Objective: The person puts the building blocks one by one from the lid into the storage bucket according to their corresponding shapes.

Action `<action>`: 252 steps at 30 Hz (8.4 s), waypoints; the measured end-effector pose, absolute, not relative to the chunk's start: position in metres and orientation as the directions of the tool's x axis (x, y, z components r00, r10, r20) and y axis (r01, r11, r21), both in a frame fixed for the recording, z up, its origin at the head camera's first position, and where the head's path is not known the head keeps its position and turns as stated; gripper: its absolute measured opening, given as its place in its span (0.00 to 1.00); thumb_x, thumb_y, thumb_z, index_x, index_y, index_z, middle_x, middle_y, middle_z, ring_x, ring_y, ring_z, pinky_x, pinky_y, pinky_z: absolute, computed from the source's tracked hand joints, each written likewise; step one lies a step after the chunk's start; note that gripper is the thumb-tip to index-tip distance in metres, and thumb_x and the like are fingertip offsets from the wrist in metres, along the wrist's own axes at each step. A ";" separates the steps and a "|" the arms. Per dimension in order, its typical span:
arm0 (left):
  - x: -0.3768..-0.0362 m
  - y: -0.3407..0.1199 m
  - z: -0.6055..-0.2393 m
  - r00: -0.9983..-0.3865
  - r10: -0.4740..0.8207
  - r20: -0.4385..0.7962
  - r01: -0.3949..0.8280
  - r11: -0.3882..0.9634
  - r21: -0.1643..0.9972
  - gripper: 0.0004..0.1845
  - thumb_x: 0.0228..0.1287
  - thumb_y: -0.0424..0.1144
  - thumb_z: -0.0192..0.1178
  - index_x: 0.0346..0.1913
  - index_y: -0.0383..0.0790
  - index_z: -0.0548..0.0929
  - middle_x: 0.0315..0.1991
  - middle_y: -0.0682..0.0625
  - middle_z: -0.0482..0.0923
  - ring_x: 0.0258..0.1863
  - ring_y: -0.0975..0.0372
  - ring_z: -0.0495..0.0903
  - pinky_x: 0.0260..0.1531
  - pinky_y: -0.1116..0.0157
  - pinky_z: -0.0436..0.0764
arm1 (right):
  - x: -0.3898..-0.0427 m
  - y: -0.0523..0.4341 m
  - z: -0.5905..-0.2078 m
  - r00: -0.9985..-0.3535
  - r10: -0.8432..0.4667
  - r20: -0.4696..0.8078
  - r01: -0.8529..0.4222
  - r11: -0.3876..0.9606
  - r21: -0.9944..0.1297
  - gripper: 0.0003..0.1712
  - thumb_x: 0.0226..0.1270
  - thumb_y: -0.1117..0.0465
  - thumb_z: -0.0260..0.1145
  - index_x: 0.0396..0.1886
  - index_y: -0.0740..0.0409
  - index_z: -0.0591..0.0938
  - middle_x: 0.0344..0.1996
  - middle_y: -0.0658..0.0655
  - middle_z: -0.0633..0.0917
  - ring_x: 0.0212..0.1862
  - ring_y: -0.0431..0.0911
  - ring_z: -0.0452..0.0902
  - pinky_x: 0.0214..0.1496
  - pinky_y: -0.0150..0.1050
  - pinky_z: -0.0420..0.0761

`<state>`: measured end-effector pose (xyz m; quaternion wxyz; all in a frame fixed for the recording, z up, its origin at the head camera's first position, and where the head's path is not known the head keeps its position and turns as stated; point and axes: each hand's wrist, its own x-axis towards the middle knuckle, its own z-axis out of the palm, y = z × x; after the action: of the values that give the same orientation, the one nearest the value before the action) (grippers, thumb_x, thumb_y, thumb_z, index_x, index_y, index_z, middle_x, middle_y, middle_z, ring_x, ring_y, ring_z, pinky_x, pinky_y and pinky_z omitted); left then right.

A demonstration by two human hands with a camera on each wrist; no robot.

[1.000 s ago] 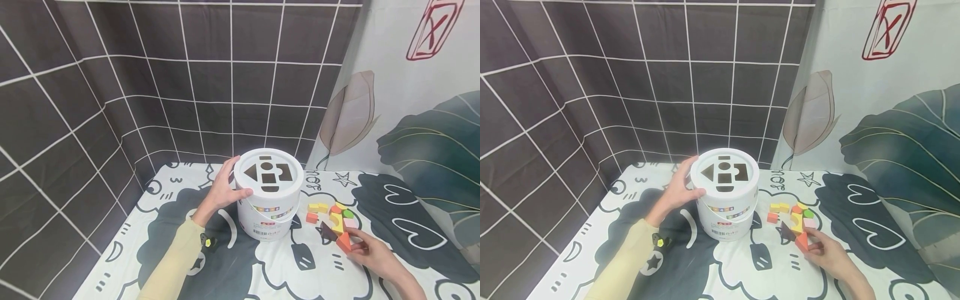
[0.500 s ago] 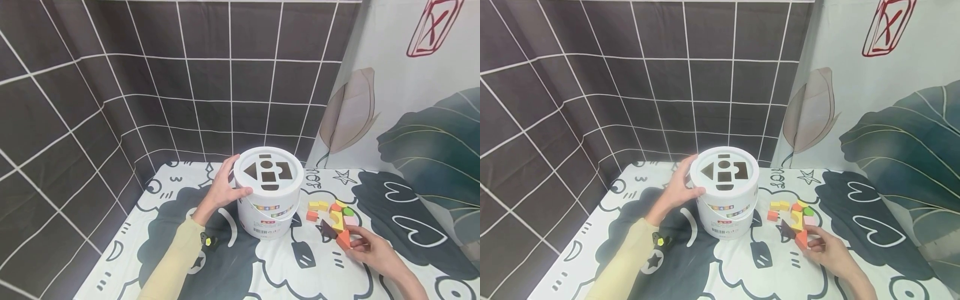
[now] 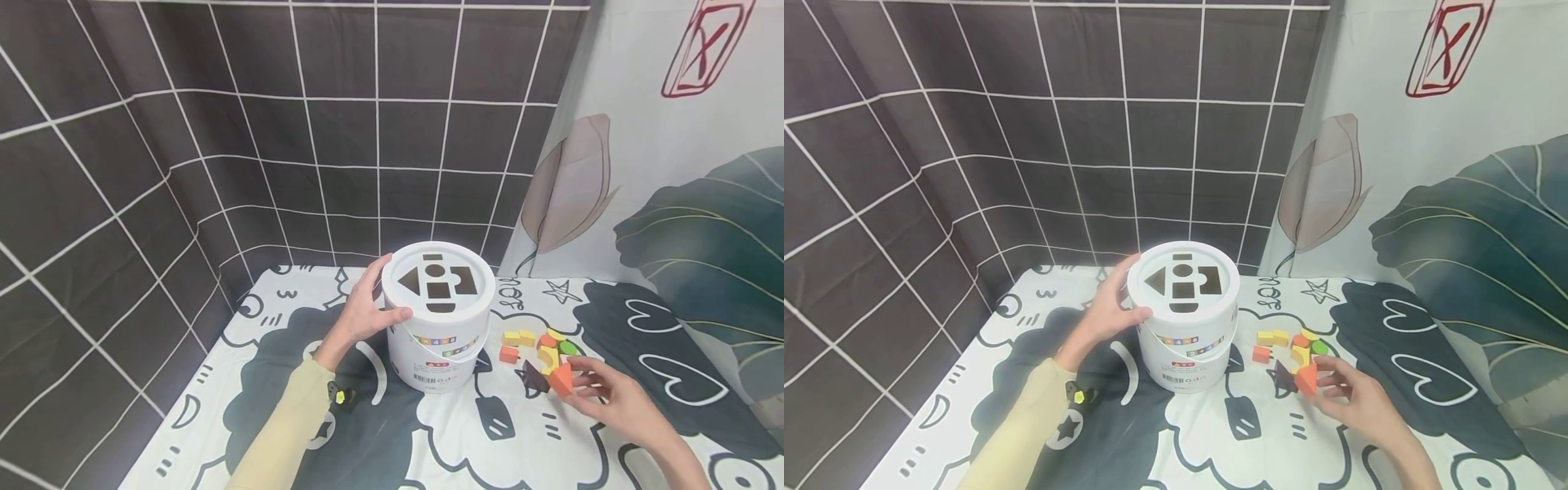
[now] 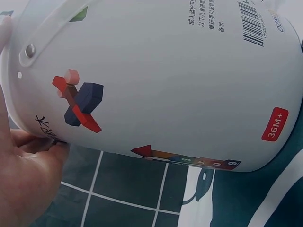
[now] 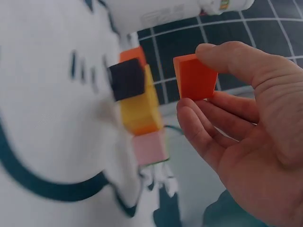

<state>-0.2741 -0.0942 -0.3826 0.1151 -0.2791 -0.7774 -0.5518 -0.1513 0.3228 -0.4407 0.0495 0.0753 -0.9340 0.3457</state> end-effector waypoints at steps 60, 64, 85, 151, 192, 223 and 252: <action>-0.271 -0.096 -0.379 -0.839 0.309 0.448 0.535 0.310 0.786 0.71 0.35 0.84 0.62 0.76 0.36 0.59 0.74 0.42 0.60 0.73 0.52 0.60 0.70 0.56 0.66 | -0.274 0.157 -0.302 -0.793 -0.489 0.364 -0.598 0.506 -0.622 0.33 0.55 0.57 0.79 0.60 0.59 0.79 0.54 0.58 0.83 0.59 0.55 0.76 0.61 0.60 0.76; -0.273 -0.096 -0.380 -0.837 0.309 0.450 0.535 0.300 0.790 0.70 0.36 0.83 0.63 0.76 0.36 0.59 0.74 0.42 0.60 0.73 0.52 0.60 0.70 0.56 0.65 | -0.278 0.153 -0.301 -0.796 -0.491 0.353 -0.592 0.514 -0.621 0.33 0.55 0.57 0.79 0.61 0.60 0.79 0.55 0.58 0.83 0.59 0.54 0.76 0.63 0.58 0.76; -0.272 -0.098 -0.379 -0.823 0.307 0.478 0.563 0.327 0.759 0.69 0.38 0.82 0.63 0.75 0.33 0.61 0.72 0.40 0.63 0.71 0.49 0.62 0.70 0.49 0.65 | -0.289 0.135 -0.306 -0.776 -0.547 0.313 -0.612 0.535 -0.582 0.32 0.57 0.56 0.77 0.61 0.60 0.79 0.54 0.57 0.83 0.57 0.53 0.77 0.58 0.53 0.80; -0.272 -0.097 -0.385 -0.818 0.300 0.491 0.561 0.224 0.797 0.69 0.38 0.80 0.67 0.75 0.33 0.60 0.73 0.38 0.60 0.69 0.46 0.66 0.69 0.52 0.68 | -0.209 0.266 -0.375 -0.870 -0.202 0.450 -0.472 0.602 -0.644 0.22 0.65 0.69 0.70 0.58 0.64 0.79 0.49 0.61 0.83 0.44 0.31 0.75 0.41 0.23 0.76; -0.272 -0.097 -0.385 -0.823 0.303 0.481 0.551 0.217 0.806 0.70 0.37 0.81 0.66 0.76 0.34 0.59 0.73 0.40 0.59 0.70 0.46 0.65 0.69 0.52 0.67 | -0.186 0.287 -0.465 -0.984 -0.049 0.172 -0.148 0.758 -0.635 0.22 0.61 0.74 0.66 0.57 0.70 0.77 0.45 0.64 0.84 0.43 0.54 0.81 0.41 0.41 0.83; -0.270 -0.098 -0.385 -0.813 0.315 0.490 0.559 0.188 0.807 0.66 0.41 0.74 0.71 0.76 0.32 0.59 0.73 0.37 0.59 0.70 0.44 0.64 0.70 0.52 0.66 | -0.210 0.287 -0.450 -0.948 -0.311 -0.064 -0.232 0.817 -0.527 0.28 0.48 0.74 0.75 0.53 0.61 0.85 0.28 0.50 0.73 0.32 0.46 0.67 0.26 0.35 0.68; -0.271 -0.098 -0.386 -0.819 0.305 0.486 0.554 0.204 0.807 0.66 0.41 0.74 0.70 0.76 0.34 0.60 0.72 0.37 0.60 0.70 0.42 0.64 0.69 0.52 0.67 | -0.209 0.279 -0.396 -0.922 -0.360 0.143 -0.382 0.779 -0.497 0.22 0.47 0.65 0.77 0.45 0.61 0.86 0.31 0.47 0.81 0.32 0.47 0.73 0.23 0.33 0.71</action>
<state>-0.2709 -0.0982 -0.3860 0.1104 -0.2796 -0.7681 -0.5654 -0.2088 0.2791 -0.3962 0.0202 0.1967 -0.9430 0.2675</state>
